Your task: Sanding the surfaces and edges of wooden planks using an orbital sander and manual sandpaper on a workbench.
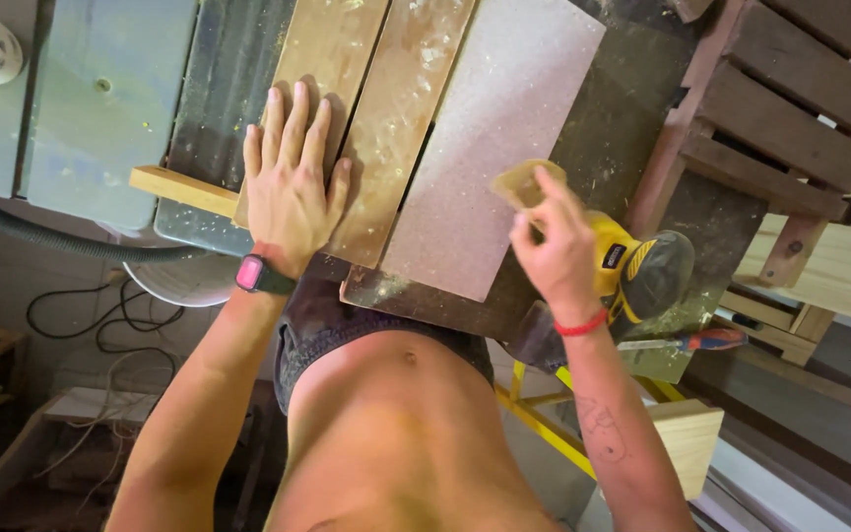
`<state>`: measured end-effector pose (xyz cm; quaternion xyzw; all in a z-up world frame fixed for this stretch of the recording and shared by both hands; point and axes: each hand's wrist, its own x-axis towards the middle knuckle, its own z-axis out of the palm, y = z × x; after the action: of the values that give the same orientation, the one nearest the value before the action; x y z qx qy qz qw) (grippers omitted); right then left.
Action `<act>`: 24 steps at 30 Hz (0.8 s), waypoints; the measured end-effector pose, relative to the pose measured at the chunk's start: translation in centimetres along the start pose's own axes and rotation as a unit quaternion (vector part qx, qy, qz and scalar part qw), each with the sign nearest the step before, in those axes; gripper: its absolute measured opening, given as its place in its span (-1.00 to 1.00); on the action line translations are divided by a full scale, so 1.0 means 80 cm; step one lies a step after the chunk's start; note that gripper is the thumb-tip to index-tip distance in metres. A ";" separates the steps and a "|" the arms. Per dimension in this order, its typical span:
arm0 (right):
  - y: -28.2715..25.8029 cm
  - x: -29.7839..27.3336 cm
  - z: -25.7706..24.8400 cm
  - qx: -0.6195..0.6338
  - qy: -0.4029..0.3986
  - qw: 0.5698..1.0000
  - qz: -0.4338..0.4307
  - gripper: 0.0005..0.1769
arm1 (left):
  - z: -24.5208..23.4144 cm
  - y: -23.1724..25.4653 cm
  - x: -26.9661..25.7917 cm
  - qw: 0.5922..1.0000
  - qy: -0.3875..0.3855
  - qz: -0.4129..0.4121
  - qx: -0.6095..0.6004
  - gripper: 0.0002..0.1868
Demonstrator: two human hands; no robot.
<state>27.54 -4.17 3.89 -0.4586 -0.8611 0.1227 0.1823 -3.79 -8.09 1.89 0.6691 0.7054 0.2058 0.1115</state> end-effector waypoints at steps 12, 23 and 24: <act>-0.035 -0.064 0.024 -0.045 -0.190 0.971 -0.139 -0.25 | 0.000 0.001 -0.002 1.000 -0.012 0.003 0.025 -0.37; -0.038 -0.068 0.046 -0.059 -0.219 0.952 -0.204 -0.37 | 0.001 0.003 0.002 0.999 -0.016 -0.003 0.048 -0.35; -0.021 -0.077 0.036 0.032 -0.222 0.954 -0.199 -0.40 | 0.003 0.003 -0.003 0.998 -0.018 -0.006 0.053 -0.35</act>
<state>28.26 -10.37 0.70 -0.2329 -0.9492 0.2107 0.0217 -3.45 -8.27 1.75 0.6731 0.7175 0.1551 0.0898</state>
